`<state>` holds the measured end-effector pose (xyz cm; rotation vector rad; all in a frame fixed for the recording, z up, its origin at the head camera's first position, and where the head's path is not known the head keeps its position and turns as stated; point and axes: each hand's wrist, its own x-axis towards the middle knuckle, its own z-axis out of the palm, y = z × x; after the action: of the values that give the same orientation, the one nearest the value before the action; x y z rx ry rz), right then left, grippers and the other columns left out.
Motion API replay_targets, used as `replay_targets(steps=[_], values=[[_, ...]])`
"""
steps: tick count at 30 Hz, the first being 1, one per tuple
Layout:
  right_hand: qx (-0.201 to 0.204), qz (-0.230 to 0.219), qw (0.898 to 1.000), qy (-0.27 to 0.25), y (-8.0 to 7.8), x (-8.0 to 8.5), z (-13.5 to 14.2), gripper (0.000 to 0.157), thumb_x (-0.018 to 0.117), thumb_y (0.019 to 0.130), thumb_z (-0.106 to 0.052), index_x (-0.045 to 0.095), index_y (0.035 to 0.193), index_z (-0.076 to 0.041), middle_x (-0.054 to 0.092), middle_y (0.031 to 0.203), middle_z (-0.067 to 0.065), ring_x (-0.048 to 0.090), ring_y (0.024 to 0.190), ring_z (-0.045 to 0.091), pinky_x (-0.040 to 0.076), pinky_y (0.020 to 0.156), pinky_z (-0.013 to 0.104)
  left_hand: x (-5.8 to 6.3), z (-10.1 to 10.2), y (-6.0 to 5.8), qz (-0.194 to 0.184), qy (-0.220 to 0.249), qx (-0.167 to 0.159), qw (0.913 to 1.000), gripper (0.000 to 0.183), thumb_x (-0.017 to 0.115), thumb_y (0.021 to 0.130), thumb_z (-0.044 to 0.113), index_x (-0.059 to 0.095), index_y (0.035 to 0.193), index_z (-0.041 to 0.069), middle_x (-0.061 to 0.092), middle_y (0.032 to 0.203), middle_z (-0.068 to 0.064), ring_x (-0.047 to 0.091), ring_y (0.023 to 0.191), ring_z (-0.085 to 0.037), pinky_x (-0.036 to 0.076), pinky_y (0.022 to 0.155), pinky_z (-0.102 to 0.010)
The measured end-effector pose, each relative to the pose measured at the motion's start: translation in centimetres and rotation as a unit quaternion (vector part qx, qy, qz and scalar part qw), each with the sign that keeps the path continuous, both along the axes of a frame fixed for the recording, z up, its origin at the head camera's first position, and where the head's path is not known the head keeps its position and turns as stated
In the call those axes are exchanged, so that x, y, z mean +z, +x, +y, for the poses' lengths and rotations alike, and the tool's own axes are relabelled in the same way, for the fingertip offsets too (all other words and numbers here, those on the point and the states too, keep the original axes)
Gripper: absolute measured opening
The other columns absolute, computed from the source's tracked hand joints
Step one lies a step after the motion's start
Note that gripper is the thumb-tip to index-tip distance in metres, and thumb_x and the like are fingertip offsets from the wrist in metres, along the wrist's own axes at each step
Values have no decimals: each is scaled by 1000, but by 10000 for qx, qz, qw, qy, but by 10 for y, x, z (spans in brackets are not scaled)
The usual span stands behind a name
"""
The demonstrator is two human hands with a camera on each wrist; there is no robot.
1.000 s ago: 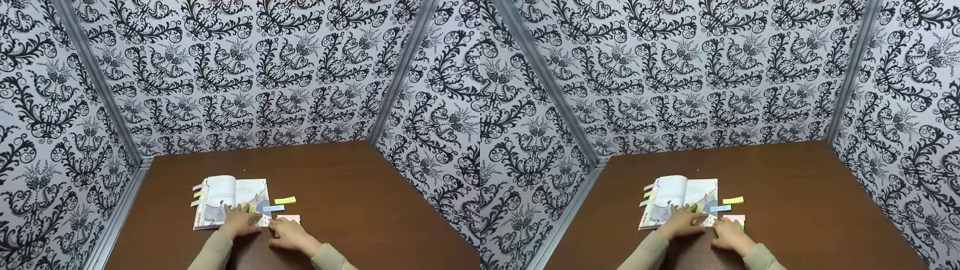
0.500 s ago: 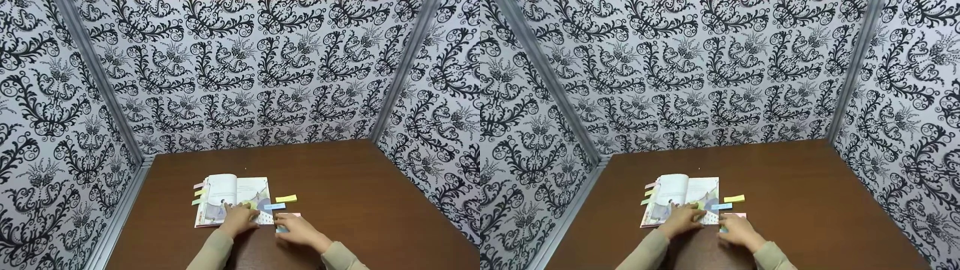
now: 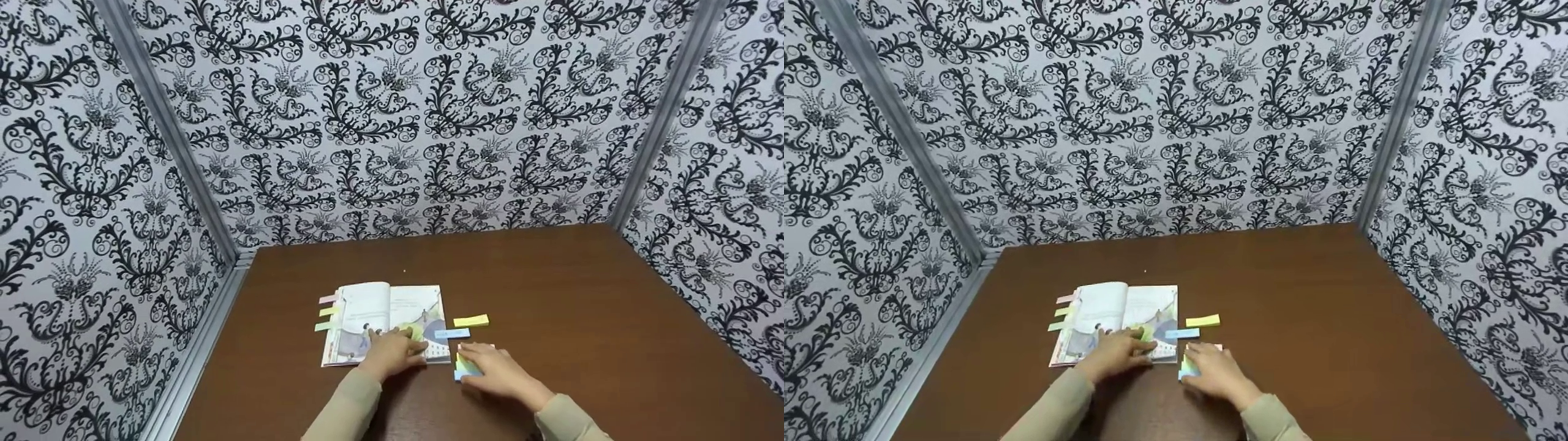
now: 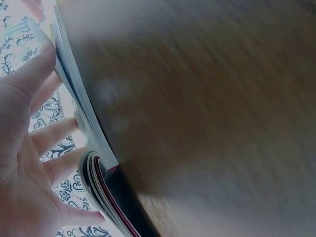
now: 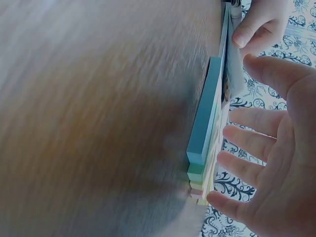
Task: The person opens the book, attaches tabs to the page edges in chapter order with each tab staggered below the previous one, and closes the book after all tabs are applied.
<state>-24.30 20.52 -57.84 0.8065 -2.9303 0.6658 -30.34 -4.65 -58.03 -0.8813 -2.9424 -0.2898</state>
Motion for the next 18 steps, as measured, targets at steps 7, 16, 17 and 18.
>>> replay_targets(steps=[7, 16, 17, 18], values=[[43, 34, 10000, 48, -2, 0, -1, 54, 70, 86, -34, 62, 126, 1, 52, 137, 22, 46, 125, 43, 37, 90, 66, -3, 4, -4, 162, -121, 178, 9996, 45, 76, 69, 59, 72, 111, 44, 66, 113, 6, 62, 110, -32, 30, 85, -80], [71, -160, 9998, -108, -2, 2, -2, 51, 69, 88, -33, 63, 125, 1, 50, 139, 22, 43, 127, 45, 31, 94, 72, 6, 4, -5, -118, -59, 140, 9998, 27, 63, 92, 40, 72, 115, 33, 64, 127, 2, 61, 112, -30, 29, 88, -80], [78, -162, 9998, -122, -2, 2, -2, 51, 69, 87, -33, 63, 125, 0, 50, 139, 22, 43, 127, 45, 31, 94, 72, 7, 4, -4, -103, -145, 161, 9997, 29, 60, 94, 39, 69, 121, 33, 63, 127, 1, 60, 114, -30, 29, 88, -80], [92, -186, 9997, -139, -3, 2, -3, 51, 69, 88, -33, 63, 126, 0, 50, 139, 22, 43, 128, 45, 30, 95, 72, 7, 3, -4, -99, -207, 186, 9996, 33, 58, 95, 37, 64, 128, 33, 63, 128, 1, 60, 115, -31, 29, 89, -79]])
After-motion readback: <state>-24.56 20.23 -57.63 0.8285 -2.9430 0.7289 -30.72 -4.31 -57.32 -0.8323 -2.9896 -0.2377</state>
